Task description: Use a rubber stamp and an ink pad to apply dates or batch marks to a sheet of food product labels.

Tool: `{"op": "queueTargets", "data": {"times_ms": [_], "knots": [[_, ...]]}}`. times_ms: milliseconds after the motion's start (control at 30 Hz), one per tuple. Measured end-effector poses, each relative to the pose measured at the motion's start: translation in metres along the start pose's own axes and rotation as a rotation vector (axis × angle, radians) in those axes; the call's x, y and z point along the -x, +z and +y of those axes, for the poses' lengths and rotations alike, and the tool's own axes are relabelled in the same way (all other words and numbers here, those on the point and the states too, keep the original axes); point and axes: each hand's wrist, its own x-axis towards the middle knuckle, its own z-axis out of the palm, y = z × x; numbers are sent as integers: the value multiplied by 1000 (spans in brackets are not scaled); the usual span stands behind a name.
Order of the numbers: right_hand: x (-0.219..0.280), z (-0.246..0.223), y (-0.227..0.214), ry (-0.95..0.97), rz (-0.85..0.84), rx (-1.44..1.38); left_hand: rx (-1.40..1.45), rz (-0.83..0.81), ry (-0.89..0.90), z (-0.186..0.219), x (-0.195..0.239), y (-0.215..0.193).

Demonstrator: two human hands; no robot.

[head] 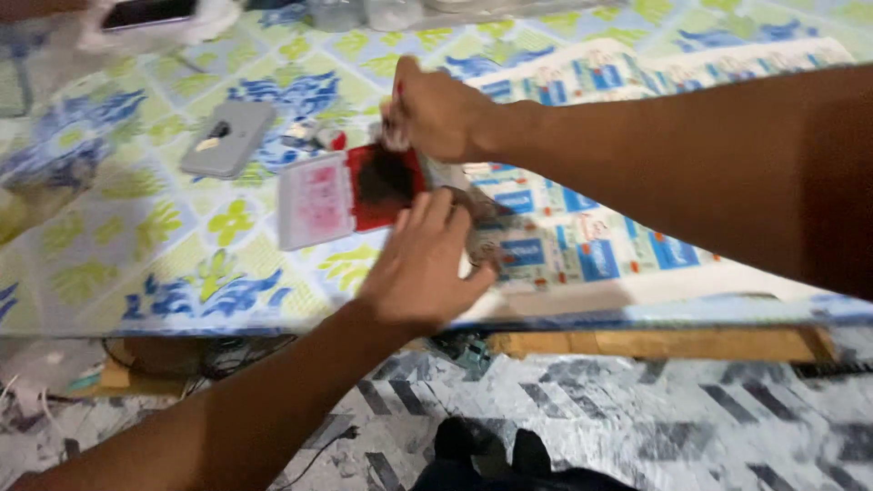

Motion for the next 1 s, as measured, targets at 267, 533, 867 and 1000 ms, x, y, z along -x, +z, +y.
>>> {"op": "queueTargets", "data": {"times_ms": [267, 533, 867, 1000], "knots": [[140, -43, -103, 596, 303, -374, 205, -40, 2, 5, 8, -24], [190, -103, -119, 890, 51, -203, 199, -201, -103, 17, 8, -32], [198, -113, -88, 562, -85, -36, 175, -264, -119, 17, 7, -31], [200, -115, -74, 503, -119, 115, 138, -205, -92, 14, 8, -25]]}}
